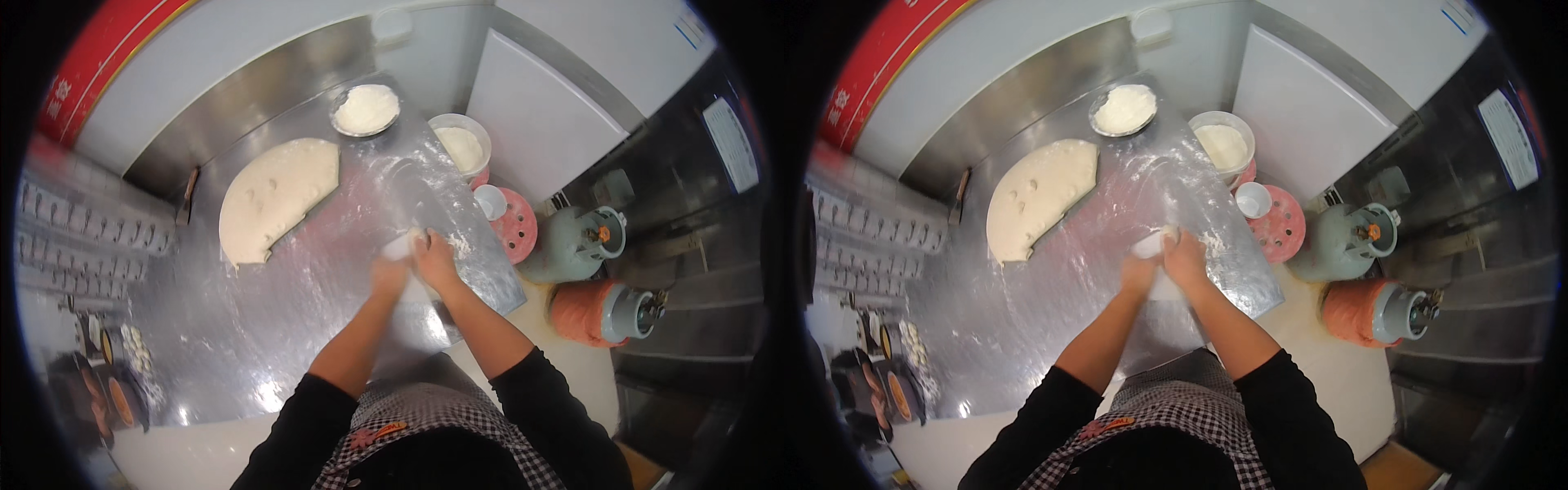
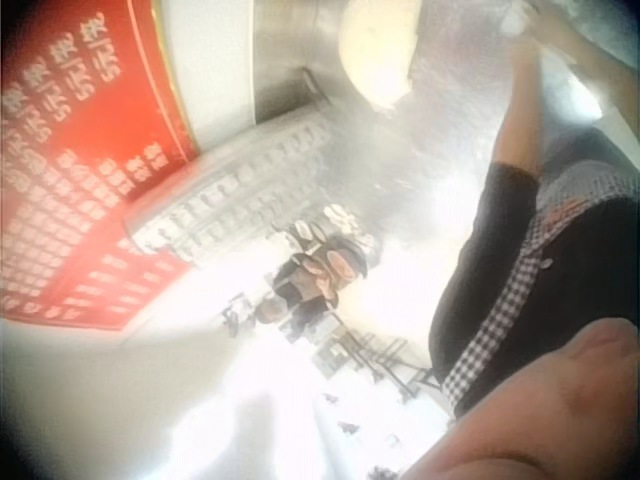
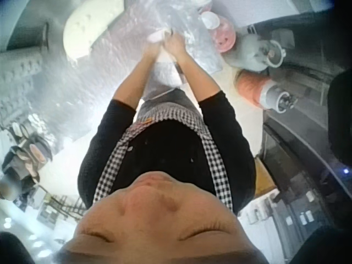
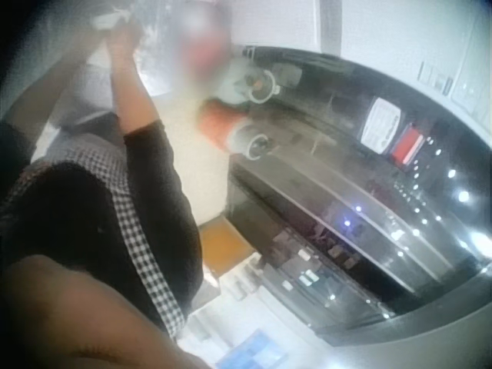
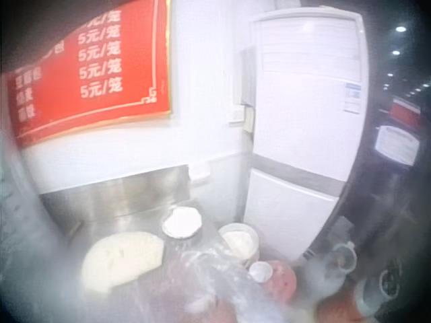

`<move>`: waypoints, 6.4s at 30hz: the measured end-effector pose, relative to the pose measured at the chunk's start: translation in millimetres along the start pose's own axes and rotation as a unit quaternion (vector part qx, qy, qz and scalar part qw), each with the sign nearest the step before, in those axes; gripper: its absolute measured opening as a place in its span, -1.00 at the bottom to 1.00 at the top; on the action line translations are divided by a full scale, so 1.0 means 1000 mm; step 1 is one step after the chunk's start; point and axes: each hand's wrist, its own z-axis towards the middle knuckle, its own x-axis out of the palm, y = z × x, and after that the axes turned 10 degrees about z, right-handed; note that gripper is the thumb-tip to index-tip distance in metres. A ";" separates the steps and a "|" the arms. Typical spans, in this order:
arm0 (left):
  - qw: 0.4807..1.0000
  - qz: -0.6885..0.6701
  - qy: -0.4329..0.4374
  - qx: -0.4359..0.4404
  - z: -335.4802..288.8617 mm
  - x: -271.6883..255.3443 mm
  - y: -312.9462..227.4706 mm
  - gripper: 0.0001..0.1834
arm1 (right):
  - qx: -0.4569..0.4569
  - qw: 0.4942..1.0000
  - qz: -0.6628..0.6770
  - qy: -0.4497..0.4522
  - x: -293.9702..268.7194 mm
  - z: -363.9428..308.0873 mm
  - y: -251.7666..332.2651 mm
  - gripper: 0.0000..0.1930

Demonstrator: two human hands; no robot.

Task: The person rolls a large dough mass into a rope, cuts it into small pieces, and shapes them into balls. They then flatten each piece, fill it with a brown mixture, and seal it into a bun. The finished buns are placed into a steamer basket.

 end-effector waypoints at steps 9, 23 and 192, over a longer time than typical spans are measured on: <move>0.919 -0.393 0.000 -0.016 -0.075 -0.171 0.122 -0.51 | 0.088 0.932 0.285 0.206 0.002 -0.047 0.032 -0.38; 0.983 0.137 -0.099 0.071 -0.063 -0.080 0.100 -0.39 | -0.146 0.933 -0.305 -0.125 -0.029 -0.005 -0.073 -0.25; 0.942 0.313 -0.118 -0.007 -0.172 -0.121 0.173 -0.30 | -0.317 0.903 -0.260 0.127 0.127 -0.181 0.012 -0.45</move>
